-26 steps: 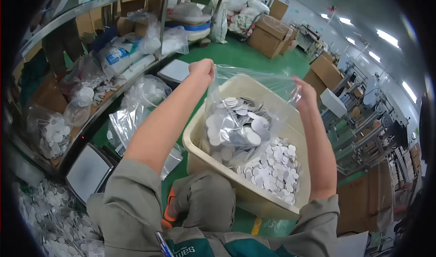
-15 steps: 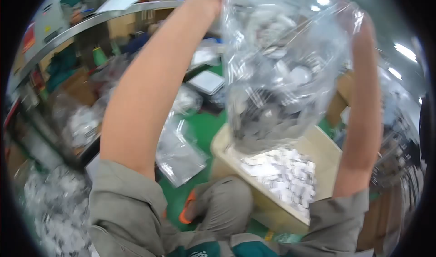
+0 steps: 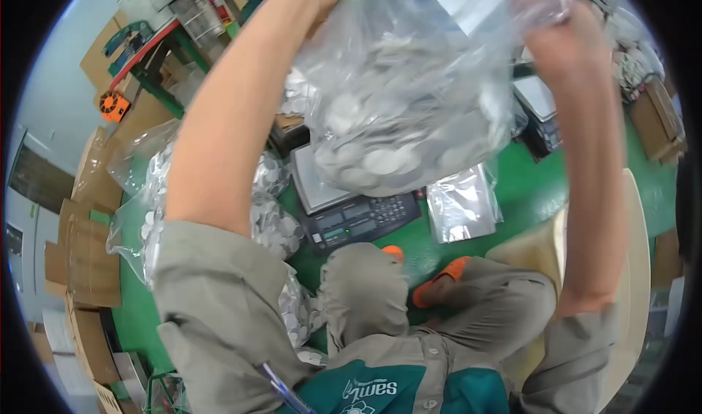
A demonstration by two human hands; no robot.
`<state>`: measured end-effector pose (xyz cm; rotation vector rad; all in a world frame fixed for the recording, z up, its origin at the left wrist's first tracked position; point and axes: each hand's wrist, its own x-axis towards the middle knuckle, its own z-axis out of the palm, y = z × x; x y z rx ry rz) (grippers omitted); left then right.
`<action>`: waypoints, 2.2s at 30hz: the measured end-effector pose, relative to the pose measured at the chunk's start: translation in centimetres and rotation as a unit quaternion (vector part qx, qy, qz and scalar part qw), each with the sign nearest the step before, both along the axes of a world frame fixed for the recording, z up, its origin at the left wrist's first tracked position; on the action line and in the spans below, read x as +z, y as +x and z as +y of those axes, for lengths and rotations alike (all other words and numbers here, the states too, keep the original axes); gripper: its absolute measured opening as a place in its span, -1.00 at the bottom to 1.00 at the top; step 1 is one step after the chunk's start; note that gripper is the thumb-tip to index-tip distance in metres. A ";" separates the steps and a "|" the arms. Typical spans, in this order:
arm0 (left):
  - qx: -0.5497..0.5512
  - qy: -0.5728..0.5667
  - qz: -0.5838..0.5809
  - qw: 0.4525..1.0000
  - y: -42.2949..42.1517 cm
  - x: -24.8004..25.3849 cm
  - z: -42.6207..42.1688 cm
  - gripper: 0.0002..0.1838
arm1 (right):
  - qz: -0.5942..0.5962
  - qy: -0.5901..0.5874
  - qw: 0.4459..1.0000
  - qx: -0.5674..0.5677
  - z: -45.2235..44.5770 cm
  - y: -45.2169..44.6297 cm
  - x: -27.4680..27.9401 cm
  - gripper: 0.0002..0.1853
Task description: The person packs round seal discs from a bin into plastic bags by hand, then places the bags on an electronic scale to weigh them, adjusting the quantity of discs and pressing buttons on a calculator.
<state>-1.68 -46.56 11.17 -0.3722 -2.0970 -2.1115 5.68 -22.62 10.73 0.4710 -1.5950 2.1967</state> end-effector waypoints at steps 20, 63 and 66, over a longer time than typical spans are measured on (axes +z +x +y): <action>0.392 -0.337 -0.172 0.839 12.3 -28.0 -12.0 -0.02 | -0.199 0.314 0.904 0.210 -13.5 -3.8 -16.5 -0.75; 0.485 -0.046 -0.014 0.873 17.4 -23.3 -15.9 -0.92 | -0.263 0.264 0.887 -0.274 8.9 -21.2 -35.5 -0.73; 0.536 -0.012 -0.024 0.844 17.1 -23.0 -14.7 -0.90 | -0.215 0.239 0.914 -0.249 6.5 -21.8 -37.4 -0.77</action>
